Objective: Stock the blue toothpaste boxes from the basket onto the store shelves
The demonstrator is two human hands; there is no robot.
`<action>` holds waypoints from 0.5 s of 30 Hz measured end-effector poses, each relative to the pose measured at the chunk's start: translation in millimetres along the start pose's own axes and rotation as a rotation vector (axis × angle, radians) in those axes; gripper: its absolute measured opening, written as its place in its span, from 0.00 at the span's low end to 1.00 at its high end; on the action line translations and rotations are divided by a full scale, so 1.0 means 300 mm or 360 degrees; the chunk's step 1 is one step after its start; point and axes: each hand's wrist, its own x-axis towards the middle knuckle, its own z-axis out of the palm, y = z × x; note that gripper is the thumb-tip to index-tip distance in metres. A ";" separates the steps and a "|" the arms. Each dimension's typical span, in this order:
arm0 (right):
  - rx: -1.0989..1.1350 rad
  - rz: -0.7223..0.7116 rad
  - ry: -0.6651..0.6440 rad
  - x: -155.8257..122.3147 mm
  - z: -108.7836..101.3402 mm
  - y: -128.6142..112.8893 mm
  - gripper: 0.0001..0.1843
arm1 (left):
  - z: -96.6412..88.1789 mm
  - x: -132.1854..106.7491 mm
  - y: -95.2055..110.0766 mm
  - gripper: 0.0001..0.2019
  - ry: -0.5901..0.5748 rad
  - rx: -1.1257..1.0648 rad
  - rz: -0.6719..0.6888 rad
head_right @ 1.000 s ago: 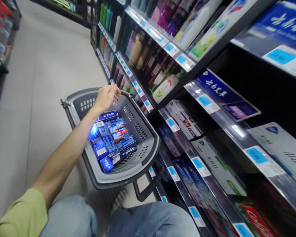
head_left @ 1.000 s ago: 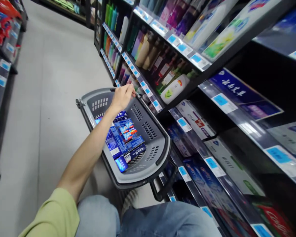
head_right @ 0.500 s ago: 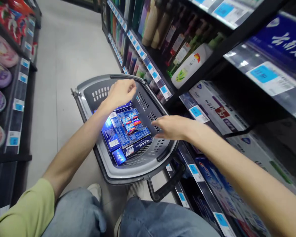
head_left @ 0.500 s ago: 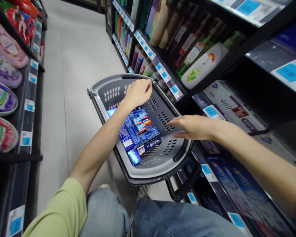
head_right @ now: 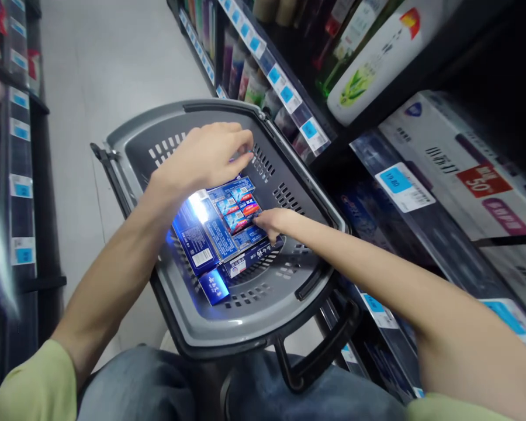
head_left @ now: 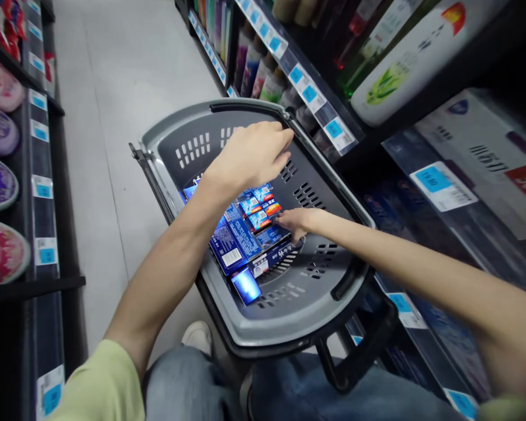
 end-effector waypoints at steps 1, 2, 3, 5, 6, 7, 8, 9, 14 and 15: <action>-0.0047 0.0020 -0.0036 0.018 0.009 0.004 0.38 | 0.000 0.000 -0.002 0.13 -0.0002 -0.0023 -0.0006; -0.0091 0.0025 -0.0070 0.032 0.016 0.008 0.36 | 0.001 0.002 -0.005 0.13 -0.0005 -0.0040 -0.0012; -0.0115 0.0010 -0.0094 0.045 0.020 0.012 0.34 | 0.005 0.004 -0.007 0.12 -0.0011 -0.0043 -0.0018; -0.0091 -0.0039 -0.0080 0.061 0.021 0.018 0.31 | 0.016 0.010 -0.012 0.12 -0.0048 0.0006 -0.0024; -0.0078 -0.0049 -0.0074 0.067 0.019 0.020 0.30 | 0.023 0.014 -0.014 0.12 -0.0081 0.0049 -0.0021; -0.0070 -0.0044 -0.0077 0.072 0.015 0.021 0.29 | 0.030 0.018 -0.016 0.12 -0.0116 0.0095 -0.0009; -0.0069 -0.0028 -0.0092 0.077 0.011 0.020 0.27 | 0.036 0.021 -0.017 0.12 -0.0148 0.0134 0.0006; -0.0067 -0.0007 -0.0115 0.082 0.007 0.019 0.26 | 0.042 0.023 -0.018 0.12 -0.0176 0.0161 0.0021; 0.0169 0.0020 -0.0110 0.115 0.008 0.033 0.18 | 0.048 0.034 -0.030 0.11 -0.0225 0.0233 -0.0056; 0.0302 0.0057 -0.0075 0.123 0.015 0.044 0.16 | 0.045 0.036 -0.034 0.12 -0.0211 0.0272 -0.0110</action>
